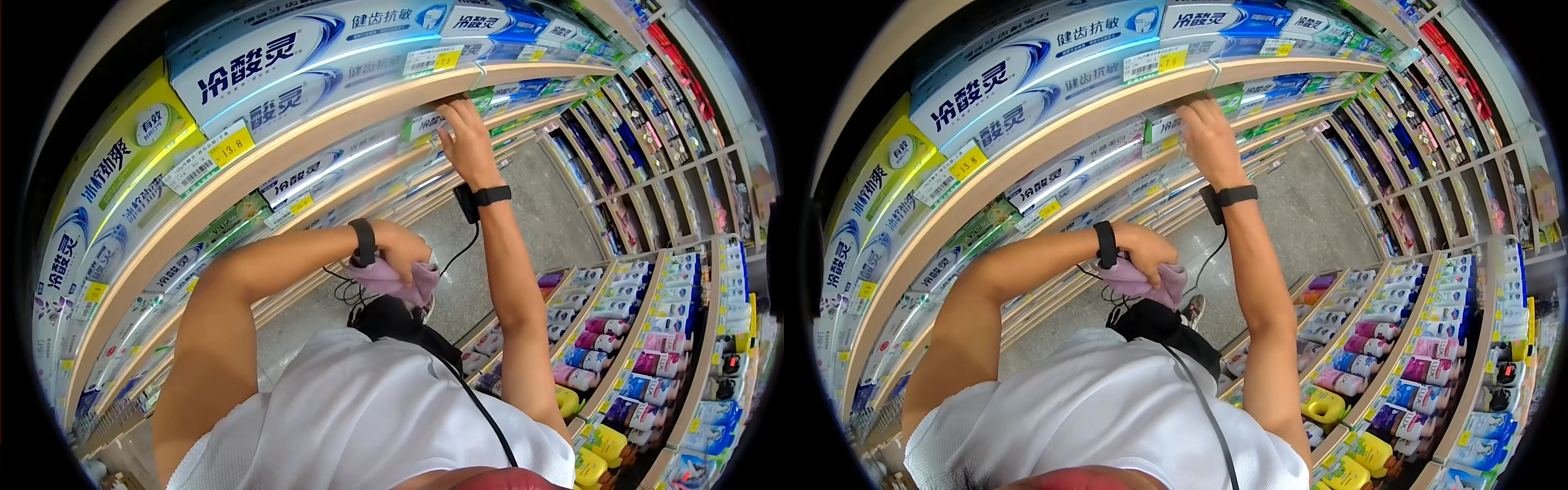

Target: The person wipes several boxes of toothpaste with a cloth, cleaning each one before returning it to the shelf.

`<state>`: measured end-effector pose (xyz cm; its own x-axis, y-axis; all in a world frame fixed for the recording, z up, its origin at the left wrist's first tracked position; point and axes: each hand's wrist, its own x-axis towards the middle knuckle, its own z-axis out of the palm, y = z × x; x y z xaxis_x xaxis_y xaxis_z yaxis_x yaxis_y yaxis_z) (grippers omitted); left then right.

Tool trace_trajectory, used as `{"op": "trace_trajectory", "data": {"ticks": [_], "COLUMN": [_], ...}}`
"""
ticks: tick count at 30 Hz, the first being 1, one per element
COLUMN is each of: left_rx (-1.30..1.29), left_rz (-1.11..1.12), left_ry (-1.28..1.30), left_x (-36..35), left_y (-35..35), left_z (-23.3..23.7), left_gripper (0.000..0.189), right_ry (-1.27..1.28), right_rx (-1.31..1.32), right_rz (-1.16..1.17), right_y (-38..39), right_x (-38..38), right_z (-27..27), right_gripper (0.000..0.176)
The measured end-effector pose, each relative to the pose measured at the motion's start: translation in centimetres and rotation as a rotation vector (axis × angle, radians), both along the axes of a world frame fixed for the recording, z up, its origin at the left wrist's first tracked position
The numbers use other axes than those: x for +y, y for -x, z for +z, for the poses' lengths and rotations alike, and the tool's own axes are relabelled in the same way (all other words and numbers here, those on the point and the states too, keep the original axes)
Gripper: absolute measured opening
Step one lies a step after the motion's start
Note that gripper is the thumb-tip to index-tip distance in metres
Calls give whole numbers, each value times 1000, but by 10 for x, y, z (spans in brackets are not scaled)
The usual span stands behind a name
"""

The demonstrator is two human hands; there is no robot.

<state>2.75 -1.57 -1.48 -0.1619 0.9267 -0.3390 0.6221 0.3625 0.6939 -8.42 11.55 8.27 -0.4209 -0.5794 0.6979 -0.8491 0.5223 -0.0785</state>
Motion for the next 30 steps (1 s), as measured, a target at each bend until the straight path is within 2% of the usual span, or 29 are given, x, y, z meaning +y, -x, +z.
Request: {"op": "trace_trajectory", "data": {"ticks": [6, 10, 13, 17, 22, 25, 30], "left_rx": [0, 15, 52, 70, 122, 105, 66], "left_rz": [-5, 14, 3, 17, 33, 14, 35], "left_ry": [13, 30, 23, 110, 40, 39, 41], "left_x": [-1, 0, 1, 2, -2, 0, -3], "left_y": [-2, -1, 0, 1, 2, 7, 8], "left_z": [11, 6, 3, 11, 7, -1, -8], "left_gripper": [46, 45, 44, 48, 46, 43, 42], "right_ry": [85, 88, 181, 284, 301, 41, -49], "right_rx": [-173, -133, -207, 4, 101, -5, -37], "right_rz": [41, 64, 34, -37, -313, -380, -402], "right_y": [-8, 1, -6, 14, 65, 77, 96], "right_x": [-1, 1, 2, 15, 53, 71, 86], "right_z": [8, 1, 2, -2, -5, 8, 0], "right_gripper": [36, 36, 38, 28, 38, 46, 43]}}
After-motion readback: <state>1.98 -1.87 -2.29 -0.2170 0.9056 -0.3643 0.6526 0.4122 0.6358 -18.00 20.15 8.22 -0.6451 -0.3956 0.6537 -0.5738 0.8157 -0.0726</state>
